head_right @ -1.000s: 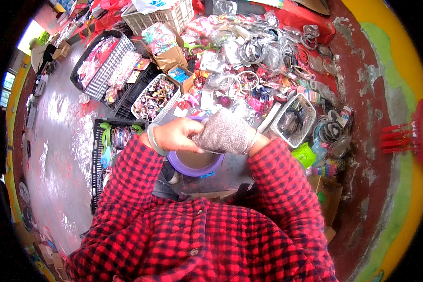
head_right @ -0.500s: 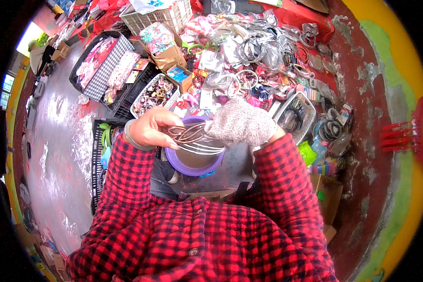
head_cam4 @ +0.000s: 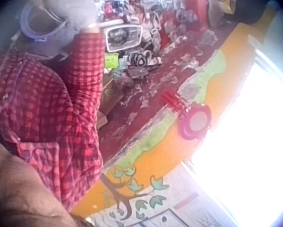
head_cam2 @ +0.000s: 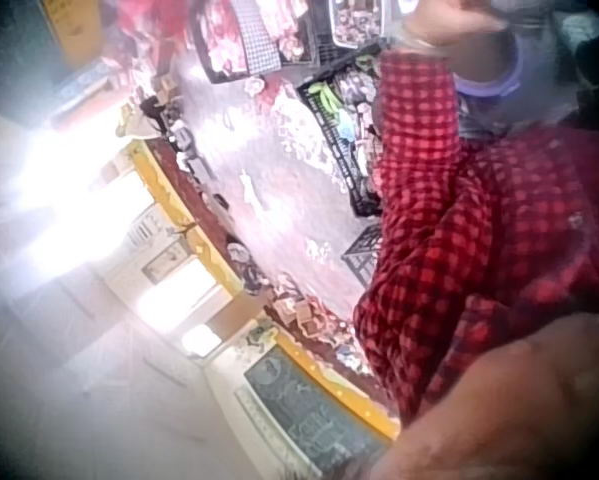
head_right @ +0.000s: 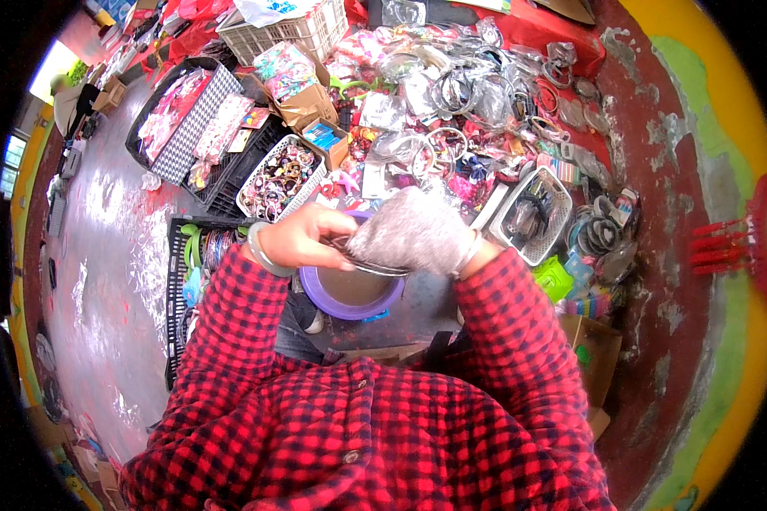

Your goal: The person sits on a low stool and sorts through various hair accessories in a cluttered room. They pick up a plastic bag containing hair ties, remove the ties, and place them into a black crate filled with other colorful hair accessories.

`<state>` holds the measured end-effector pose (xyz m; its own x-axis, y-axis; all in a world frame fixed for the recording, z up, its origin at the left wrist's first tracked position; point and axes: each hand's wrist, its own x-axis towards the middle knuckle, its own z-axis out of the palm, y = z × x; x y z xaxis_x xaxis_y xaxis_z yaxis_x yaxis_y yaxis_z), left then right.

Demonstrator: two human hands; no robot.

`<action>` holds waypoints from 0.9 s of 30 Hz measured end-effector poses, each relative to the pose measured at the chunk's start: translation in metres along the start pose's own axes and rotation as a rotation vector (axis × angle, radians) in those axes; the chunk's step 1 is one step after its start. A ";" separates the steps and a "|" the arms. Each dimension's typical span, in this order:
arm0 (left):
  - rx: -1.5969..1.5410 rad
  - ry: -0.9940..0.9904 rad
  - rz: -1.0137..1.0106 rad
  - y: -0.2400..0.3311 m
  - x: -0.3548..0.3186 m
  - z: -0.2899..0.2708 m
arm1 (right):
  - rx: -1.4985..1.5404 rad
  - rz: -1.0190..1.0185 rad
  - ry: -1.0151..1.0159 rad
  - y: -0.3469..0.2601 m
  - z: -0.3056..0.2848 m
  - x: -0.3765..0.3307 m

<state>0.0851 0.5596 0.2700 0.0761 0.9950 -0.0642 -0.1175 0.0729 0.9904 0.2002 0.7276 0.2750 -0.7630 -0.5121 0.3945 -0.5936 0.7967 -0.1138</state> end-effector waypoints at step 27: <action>-0.054 -0.015 -0.097 0.019 -0.011 -0.012 | 0.024 0.226 -0.111 0.007 -0.033 -0.010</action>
<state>0.0700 0.5511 0.2880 0.1045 0.9820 -0.1574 -0.1623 0.1730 0.9715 0.2122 0.7484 0.3004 -0.8996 -0.3553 0.2540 -0.4098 0.8877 -0.2098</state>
